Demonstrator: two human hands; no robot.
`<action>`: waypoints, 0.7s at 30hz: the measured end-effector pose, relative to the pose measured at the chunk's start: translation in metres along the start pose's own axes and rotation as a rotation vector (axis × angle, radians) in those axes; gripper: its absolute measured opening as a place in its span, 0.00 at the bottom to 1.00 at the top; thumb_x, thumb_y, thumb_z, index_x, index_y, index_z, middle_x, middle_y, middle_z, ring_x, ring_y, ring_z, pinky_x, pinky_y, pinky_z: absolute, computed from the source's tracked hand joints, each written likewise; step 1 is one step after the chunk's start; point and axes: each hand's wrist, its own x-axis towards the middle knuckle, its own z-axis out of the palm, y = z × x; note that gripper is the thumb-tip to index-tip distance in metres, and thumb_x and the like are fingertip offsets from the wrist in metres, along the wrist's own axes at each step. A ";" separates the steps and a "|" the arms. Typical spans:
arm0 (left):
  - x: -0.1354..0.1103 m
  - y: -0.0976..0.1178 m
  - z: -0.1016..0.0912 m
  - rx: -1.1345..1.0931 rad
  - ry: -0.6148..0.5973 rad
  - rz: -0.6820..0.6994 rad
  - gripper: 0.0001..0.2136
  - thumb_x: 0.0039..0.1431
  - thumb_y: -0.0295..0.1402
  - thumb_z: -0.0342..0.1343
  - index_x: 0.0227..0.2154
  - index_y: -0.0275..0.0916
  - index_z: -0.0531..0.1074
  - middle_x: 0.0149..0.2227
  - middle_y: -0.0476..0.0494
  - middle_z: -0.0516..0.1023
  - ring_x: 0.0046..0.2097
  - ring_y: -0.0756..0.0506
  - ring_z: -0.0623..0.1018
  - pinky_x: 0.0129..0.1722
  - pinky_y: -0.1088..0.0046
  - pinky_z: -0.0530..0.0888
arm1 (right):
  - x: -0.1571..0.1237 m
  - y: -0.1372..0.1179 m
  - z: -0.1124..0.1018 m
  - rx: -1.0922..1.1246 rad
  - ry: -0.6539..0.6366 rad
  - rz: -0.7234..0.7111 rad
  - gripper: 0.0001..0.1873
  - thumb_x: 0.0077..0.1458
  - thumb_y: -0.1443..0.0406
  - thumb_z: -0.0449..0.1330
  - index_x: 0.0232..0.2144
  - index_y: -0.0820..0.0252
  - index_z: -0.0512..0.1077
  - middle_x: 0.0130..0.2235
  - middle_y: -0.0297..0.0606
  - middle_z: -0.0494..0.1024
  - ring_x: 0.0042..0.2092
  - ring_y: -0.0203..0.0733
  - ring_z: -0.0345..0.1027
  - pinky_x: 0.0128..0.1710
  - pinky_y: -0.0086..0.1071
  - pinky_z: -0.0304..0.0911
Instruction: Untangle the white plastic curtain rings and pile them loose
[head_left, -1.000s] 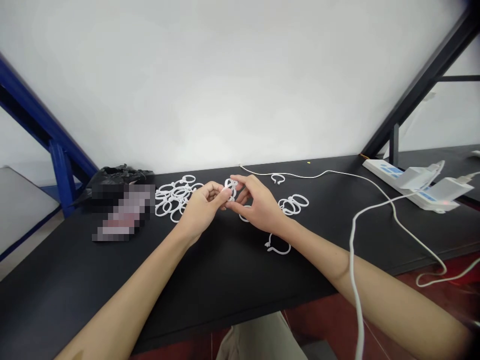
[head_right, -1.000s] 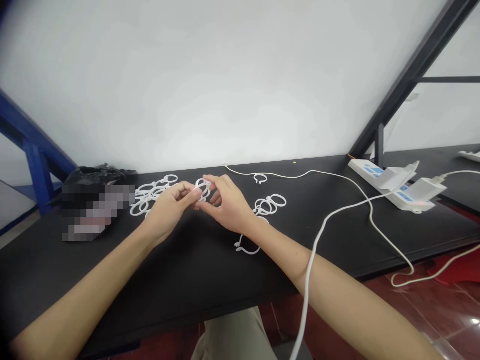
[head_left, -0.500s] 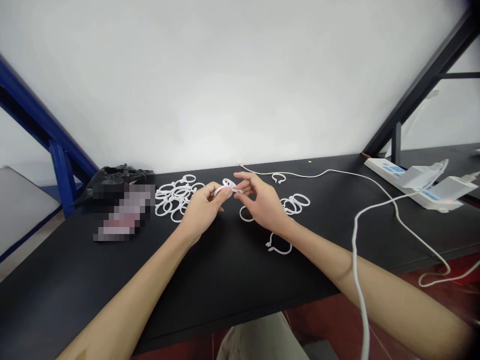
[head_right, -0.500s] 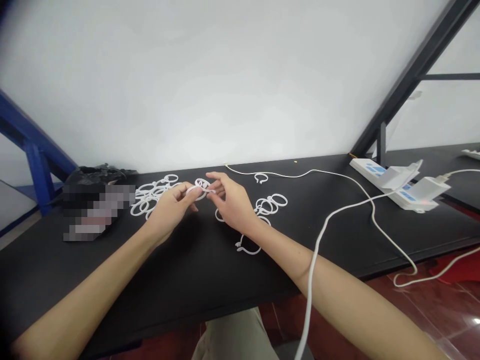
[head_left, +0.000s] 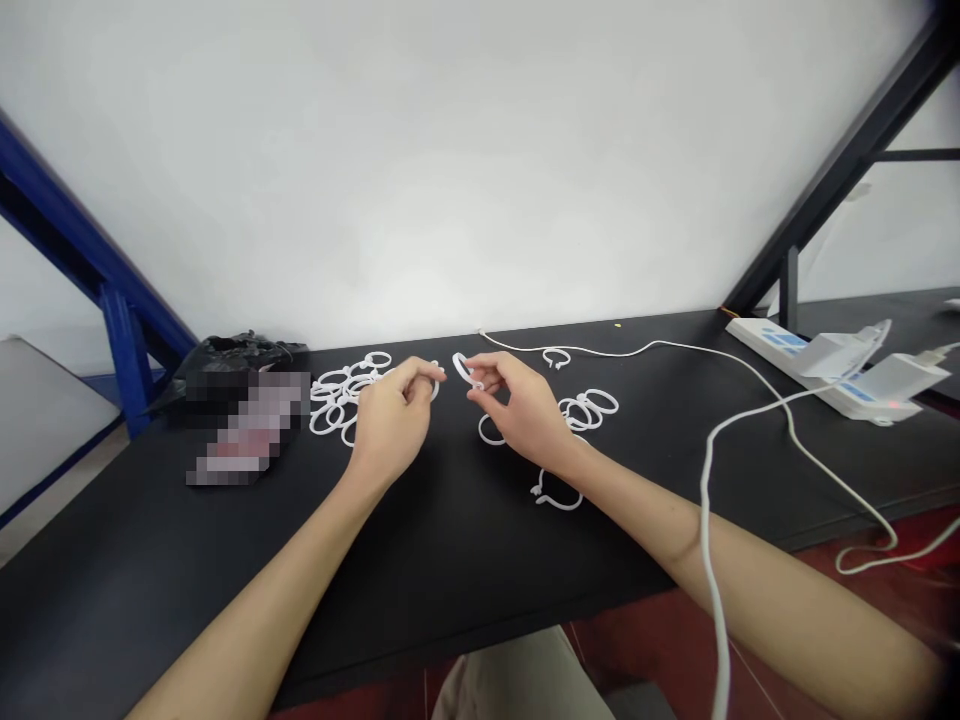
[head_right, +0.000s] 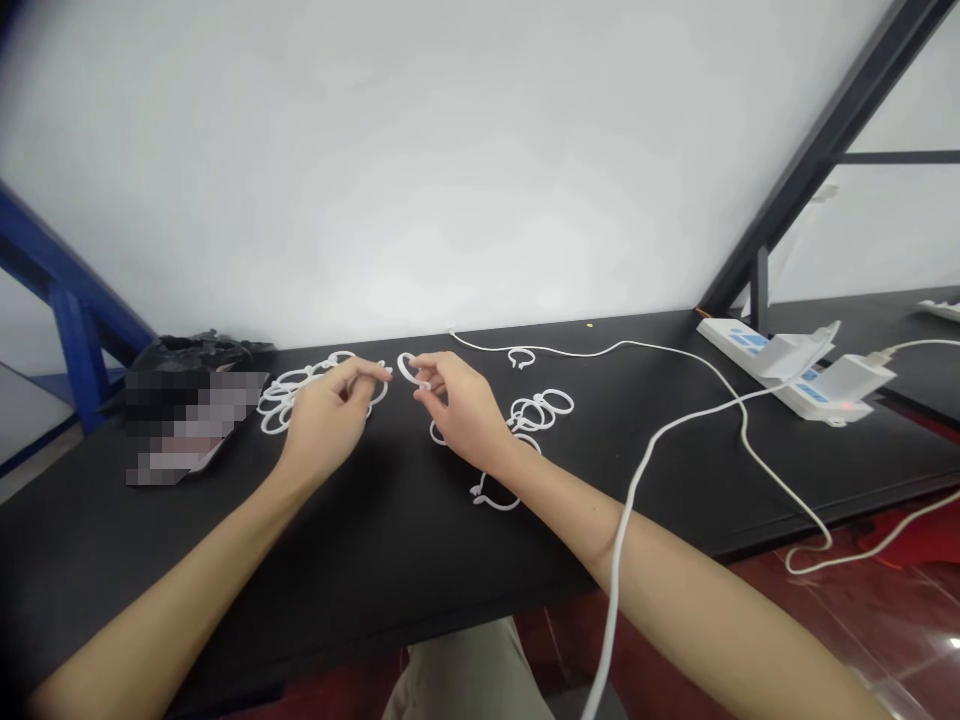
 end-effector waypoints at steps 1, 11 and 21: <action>-0.002 0.002 0.001 0.010 -0.030 0.011 0.10 0.59 0.32 0.48 0.34 0.44 0.76 0.19 0.55 0.62 0.22 0.51 0.62 0.25 0.74 0.59 | 0.000 0.000 0.000 -0.012 -0.010 -0.025 0.12 0.55 0.74 0.61 0.41 0.58 0.71 0.38 0.34 0.75 0.37 0.35 0.69 0.41 0.32 0.69; -0.003 0.002 0.006 -0.108 -0.095 -0.012 0.16 0.63 0.46 0.48 0.30 0.41 0.75 0.23 0.53 0.66 0.27 0.50 0.64 0.28 0.73 0.61 | 0.000 -0.001 0.001 -0.068 -0.005 -0.131 0.06 0.57 0.72 0.61 0.35 0.56 0.75 0.40 0.36 0.70 0.37 0.34 0.69 0.40 0.32 0.69; 0.000 0.003 0.005 -0.289 -0.152 -0.053 0.17 0.61 0.48 0.52 0.32 0.41 0.77 0.22 0.53 0.66 0.28 0.50 0.67 0.29 0.76 0.66 | 0.002 -0.004 -0.001 0.193 0.050 0.171 0.06 0.57 0.65 0.62 0.38 0.58 0.70 0.37 0.36 0.80 0.39 0.37 0.76 0.42 0.33 0.70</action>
